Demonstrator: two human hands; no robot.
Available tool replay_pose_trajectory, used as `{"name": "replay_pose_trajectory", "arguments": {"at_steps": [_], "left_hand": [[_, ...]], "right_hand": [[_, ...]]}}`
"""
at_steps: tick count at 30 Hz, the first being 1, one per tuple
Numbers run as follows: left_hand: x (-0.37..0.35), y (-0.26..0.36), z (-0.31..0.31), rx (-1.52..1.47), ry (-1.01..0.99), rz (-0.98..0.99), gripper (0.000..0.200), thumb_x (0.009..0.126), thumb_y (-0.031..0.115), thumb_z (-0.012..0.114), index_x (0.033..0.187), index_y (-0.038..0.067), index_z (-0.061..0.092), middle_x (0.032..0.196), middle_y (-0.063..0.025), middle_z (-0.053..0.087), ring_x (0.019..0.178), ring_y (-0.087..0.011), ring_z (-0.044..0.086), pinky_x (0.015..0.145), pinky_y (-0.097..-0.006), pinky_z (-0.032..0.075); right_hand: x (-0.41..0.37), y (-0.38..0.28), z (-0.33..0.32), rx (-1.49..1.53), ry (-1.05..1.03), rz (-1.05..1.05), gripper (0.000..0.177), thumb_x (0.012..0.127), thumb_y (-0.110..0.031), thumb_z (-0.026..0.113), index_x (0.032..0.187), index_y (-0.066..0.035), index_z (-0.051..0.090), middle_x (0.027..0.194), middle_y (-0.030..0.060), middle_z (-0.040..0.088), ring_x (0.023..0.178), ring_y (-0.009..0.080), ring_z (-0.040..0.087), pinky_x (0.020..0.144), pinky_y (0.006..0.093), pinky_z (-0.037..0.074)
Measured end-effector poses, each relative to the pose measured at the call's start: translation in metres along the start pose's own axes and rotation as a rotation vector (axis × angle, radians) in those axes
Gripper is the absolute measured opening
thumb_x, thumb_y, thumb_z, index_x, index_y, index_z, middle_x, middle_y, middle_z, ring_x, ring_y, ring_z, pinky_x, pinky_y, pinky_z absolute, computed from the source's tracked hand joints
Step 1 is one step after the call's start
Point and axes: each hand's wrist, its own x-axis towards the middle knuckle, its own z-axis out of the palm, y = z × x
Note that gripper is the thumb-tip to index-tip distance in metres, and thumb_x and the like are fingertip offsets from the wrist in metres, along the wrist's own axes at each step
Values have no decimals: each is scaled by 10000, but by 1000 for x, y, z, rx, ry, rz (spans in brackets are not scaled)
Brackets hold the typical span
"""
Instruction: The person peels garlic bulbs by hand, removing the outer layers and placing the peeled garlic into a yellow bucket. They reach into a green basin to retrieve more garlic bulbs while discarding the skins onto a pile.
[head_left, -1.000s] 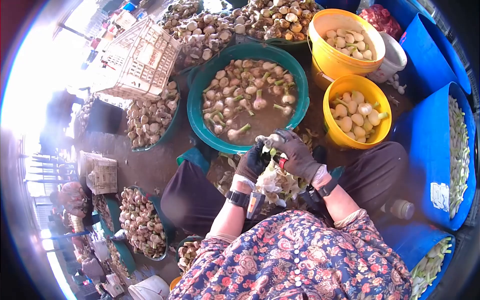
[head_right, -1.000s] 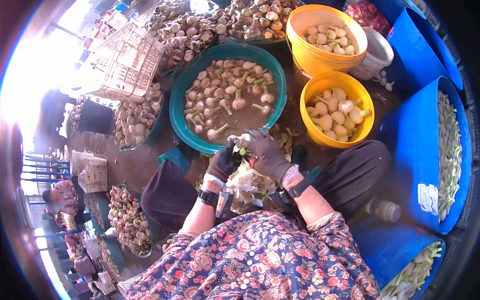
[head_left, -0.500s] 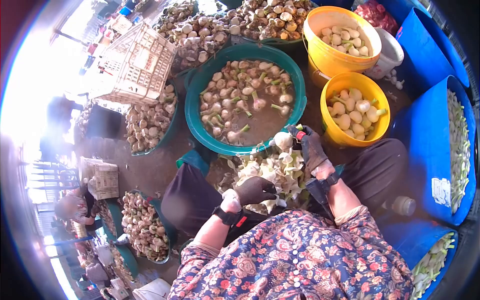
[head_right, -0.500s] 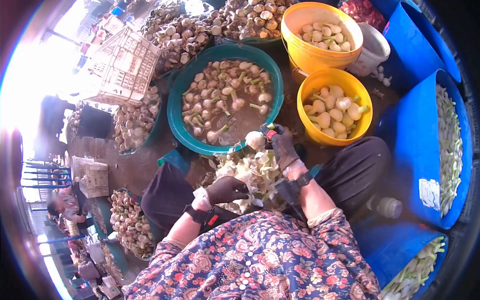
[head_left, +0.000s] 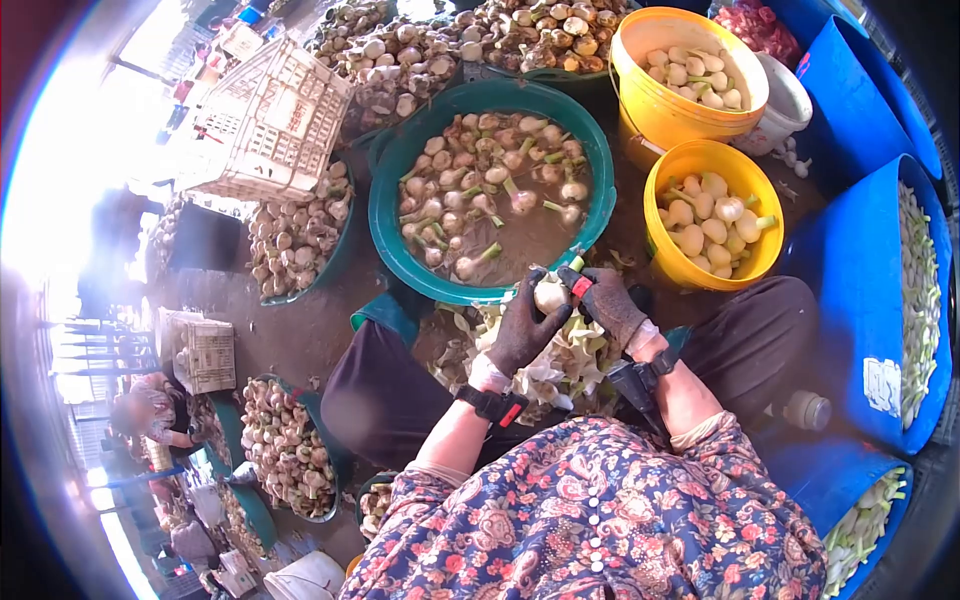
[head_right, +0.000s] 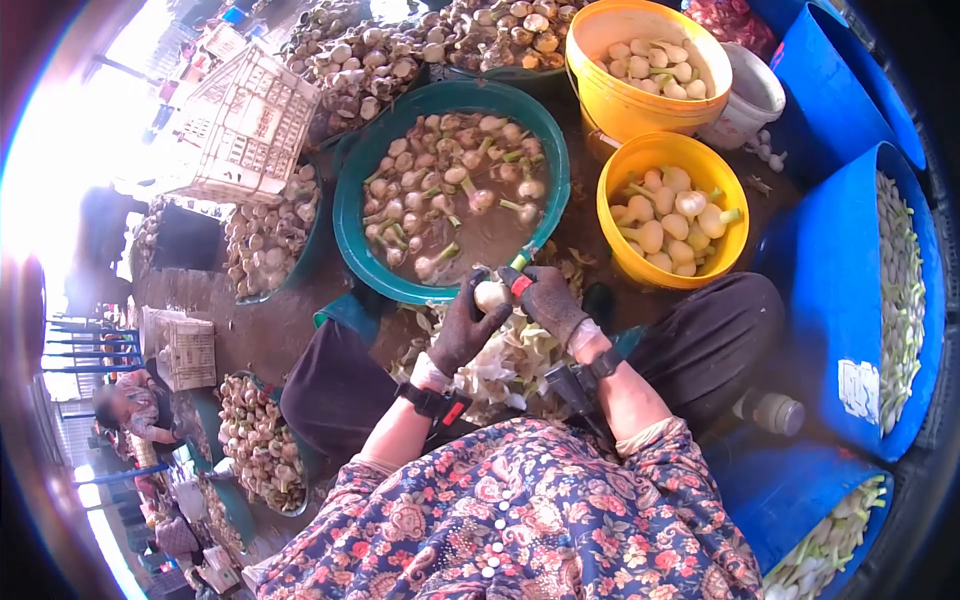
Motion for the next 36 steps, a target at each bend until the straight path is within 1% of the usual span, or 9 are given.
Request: {"name": "replay_pose_trajectory", "arguments": {"at_steps": [8,11,14,19,22,26,31,34,36], "left_hand": [[2,9,-7,-1326,-123,-499,484,820,403,511,1155,55,482,880,-131,584,648,-199,556,500,-287,446],[-5,18,-5,-1687,-380,-559,487,804,415,521,1141,64,496,846,-134,572,613,-197,528,522,-274,436],[-11,33,-2,-1582,-247,-634,498,795,418,548,1150,72,498,859,-136,581,655,-208,556,565,-270,442],[-5,6,0,-1024,-94,-408,380,850,240,556,1140,2,494,1014,-117,579,810,-201,604,727,-347,516],[-4,12,4,-815,-24,-309,360,850,208,557,1139,3,494,1006,-105,586,868,-198,604,746,-343,517],[1,22,-9,-772,-86,-192,322,898,199,541,1130,-23,520,1037,-87,591,897,-138,578,784,-281,484],[3,20,-13,-483,89,-318,172,844,160,652,909,1,648,807,3,619,790,-80,538,721,-236,447],[-13,30,-23,-66,-147,-91,175,835,170,669,904,11,645,764,3,597,772,-83,534,702,-245,443],[-25,47,-23,-118,-291,-60,159,815,133,677,883,-4,631,818,-39,605,762,-92,538,705,-266,445]], "right_hand": [[-5,-4,-4,305,-168,-43,293,879,-267,552,829,14,616,683,43,590,615,104,539,557,261,423],[9,21,8,-73,39,-385,229,852,-210,554,875,3,633,730,41,619,671,129,573,600,279,450],[10,23,10,58,57,-259,227,827,-182,541,942,-16,644,791,34,640,709,151,595,649,297,469],[5,6,3,884,-250,24,364,923,-253,520,1187,-3,530,1080,53,592,971,120,546,831,249,439],[0,8,11,386,9,-188,333,904,-191,546,1187,-15,541,1089,45,586,986,111,527,856,247,420],[0,-3,-2,588,-198,-182,246,898,-139,536,1105,-13,579,1041,23,581,966,107,514,856,249,409],[5,2,-1,580,-41,-121,194,891,-133,535,1009,0,612,871,-1,613,798,98,550,756,237,441],[0,-1,-9,569,24,-68,208,877,-143,559,1006,7,621,864,13,624,779,101,556,710,235,451],[18,32,-4,546,70,-38,210,867,-152,566,991,4,632,860,30,632,781,105,565,711,250,460]]}}
